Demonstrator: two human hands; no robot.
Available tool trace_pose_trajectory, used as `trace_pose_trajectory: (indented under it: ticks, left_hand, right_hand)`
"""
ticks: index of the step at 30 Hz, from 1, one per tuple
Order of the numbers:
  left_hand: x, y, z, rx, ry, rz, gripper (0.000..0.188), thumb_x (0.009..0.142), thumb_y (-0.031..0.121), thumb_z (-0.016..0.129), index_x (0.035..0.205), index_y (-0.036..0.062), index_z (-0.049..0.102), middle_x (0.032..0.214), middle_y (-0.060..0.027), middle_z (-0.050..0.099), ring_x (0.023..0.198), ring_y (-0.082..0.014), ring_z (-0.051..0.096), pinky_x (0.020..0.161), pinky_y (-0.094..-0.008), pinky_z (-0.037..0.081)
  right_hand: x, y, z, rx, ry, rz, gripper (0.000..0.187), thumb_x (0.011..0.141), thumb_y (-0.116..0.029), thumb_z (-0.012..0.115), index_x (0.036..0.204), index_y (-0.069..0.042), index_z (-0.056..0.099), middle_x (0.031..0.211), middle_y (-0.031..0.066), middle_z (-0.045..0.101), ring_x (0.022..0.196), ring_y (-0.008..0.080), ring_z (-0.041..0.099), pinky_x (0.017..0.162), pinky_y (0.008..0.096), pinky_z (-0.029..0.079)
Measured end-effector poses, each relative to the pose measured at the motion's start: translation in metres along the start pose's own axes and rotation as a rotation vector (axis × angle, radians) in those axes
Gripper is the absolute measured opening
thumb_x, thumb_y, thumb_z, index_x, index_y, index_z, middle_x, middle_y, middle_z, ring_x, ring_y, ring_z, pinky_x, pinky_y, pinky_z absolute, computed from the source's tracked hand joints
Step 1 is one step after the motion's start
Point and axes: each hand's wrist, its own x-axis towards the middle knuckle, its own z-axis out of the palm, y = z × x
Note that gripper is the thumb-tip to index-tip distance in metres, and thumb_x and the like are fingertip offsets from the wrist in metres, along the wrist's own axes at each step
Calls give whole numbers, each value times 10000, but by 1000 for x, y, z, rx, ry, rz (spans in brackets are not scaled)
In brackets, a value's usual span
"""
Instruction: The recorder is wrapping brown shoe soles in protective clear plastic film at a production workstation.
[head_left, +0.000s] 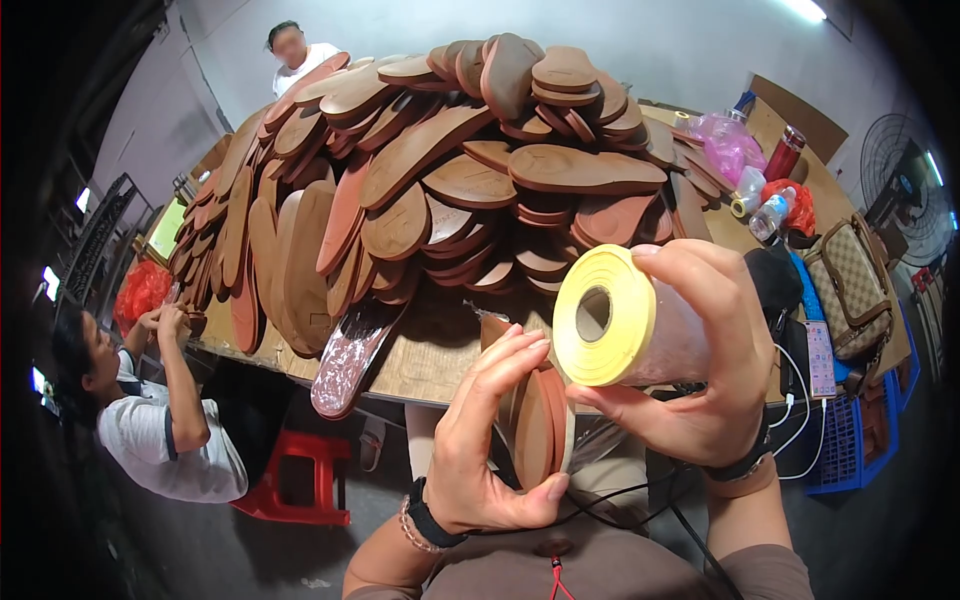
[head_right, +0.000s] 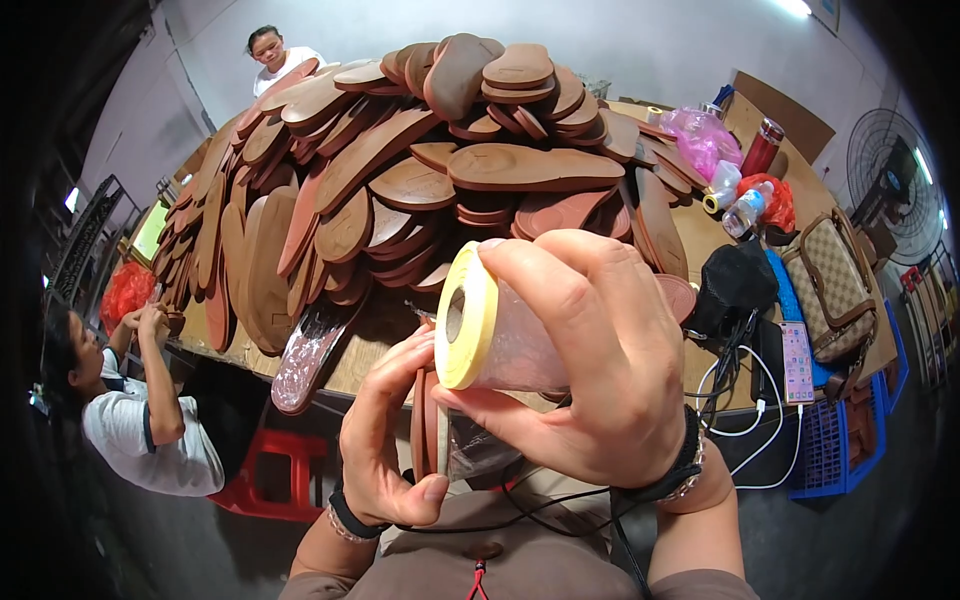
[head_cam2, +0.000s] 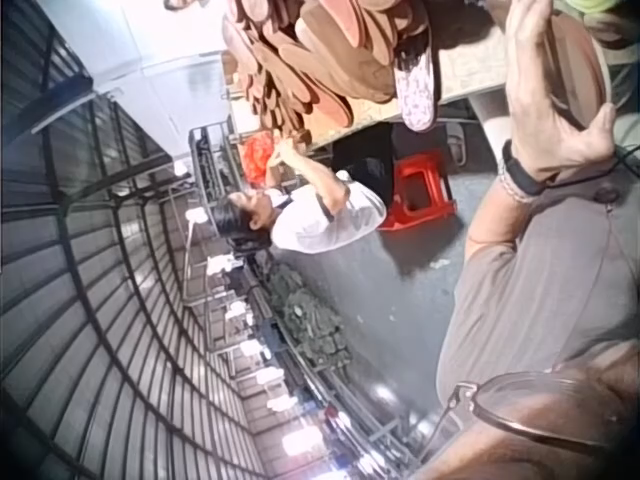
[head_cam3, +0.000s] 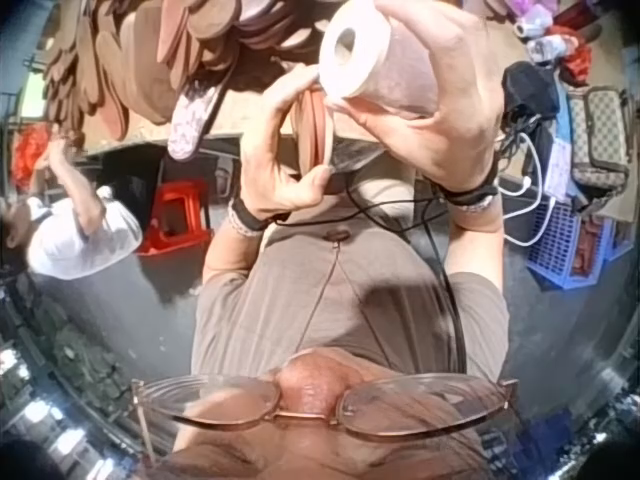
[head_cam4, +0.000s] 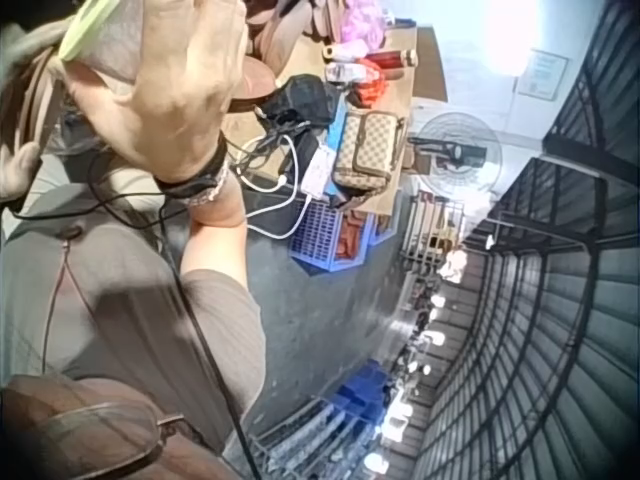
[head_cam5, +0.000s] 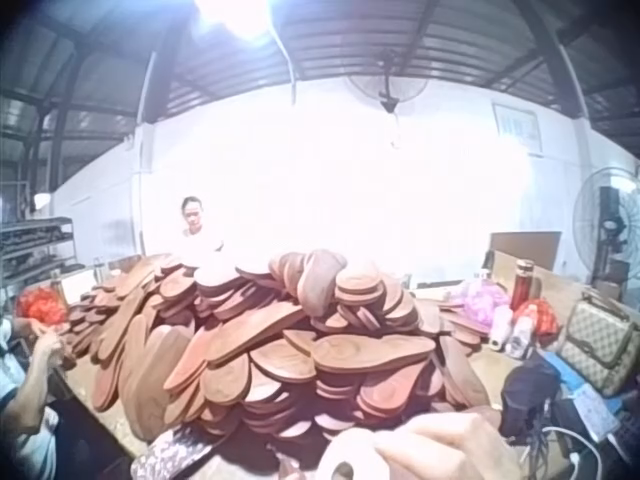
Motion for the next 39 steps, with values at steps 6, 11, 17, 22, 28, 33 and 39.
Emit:
trace_pose_trajectory:
  ticks: [6, 11, 17, 22, 28, 33, 39]
  left_hand:
    - [-10, -3, 5, -125, -16, -66, 932, 748, 390, 808, 1478, -83, 473, 1471, -281, 555, 1460, -448, 500, 1236, -523, 362]
    - [-23, -2, 7, -292, -35, -92, 890, 747, 383, 789, 1427, -69, 437, 1443, -281, 539, 1466, -467, 479, 1245, -568, 330]
    - [-33, 4, 2, -154, -15, -24, 819, 730, 315, 822, 1370, -43, 457, 1366, -274, 593, 1415, -498, 520, 1234, -587, 339]
    - [-38, 14, -5, -100, -66, -106, 757, 759, 252, 807, 1366, -40, 462, 1373, -257, 599, 1419, -456, 538, 1241, -597, 334]
    - [-50, 10, -15, 133, -107, -308, 791, 782, 164, 779, 1501, -7, 496, 1600, -316, 430, 1479, -424, 491, 1256, -547, 341]
    - [-58, -11, -17, 27, -20, -423, 827, 795, 55, 745, 1573, 18, 468, 1683, -274, 346, 1523, -403, 442, 1034, -421, 584]
    - [-64, -33, -20, 218, -114, -307, 878, 745, 149, 812, 1545, -4, 486, 1623, -267, 450, 1550, -441, 384, 1292, -532, 281]
  right_hand:
    - [-6, -7, 0, 1, -68, 40, 867, 616, -246, 1034, 1343, -31, 613, 1212, 184, 668, 1079, 347, 691, 938, 422, 567]
    - [-20, -21, -2, -3, -124, 86, 927, 625, -319, 1037, 1370, -5, 583, 1231, 191, 646, 1085, 361, 662, 938, 444, 557]
    - [-43, -34, 4, -16, -153, 148, 1017, 625, -425, 1037, 1403, 14, 552, 1234, 184, 602, 1120, 353, 631, 946, 434, 539]
    - [-53, -36, 11, 29, -121, 134, 939, 653, -420, 1012, 1366, 17, 587, 1214, 201, 623, 1076, 354, 649, 899, 433, 550]
    - [-63, -23, 33, 103, -282, 37, 811, 790, -385, 892, 1407, 18, 552, 1315, 215, 650, 1170, 370, 666, 1045, 524, 499]
    - [-73, -12, 56, 146, -378, 77, 845, 766, -402, 897, 1407, 18, 542, 1266, 192, 632, 1112, 377, 667, 986, 517, 539]
    - [-76, -3, 68, 166, -444, 135, 821, 719, -351, 919, 1374, -5, 564, 1157, 173, 608, 1010, 369, 653, 877, 458, 561]
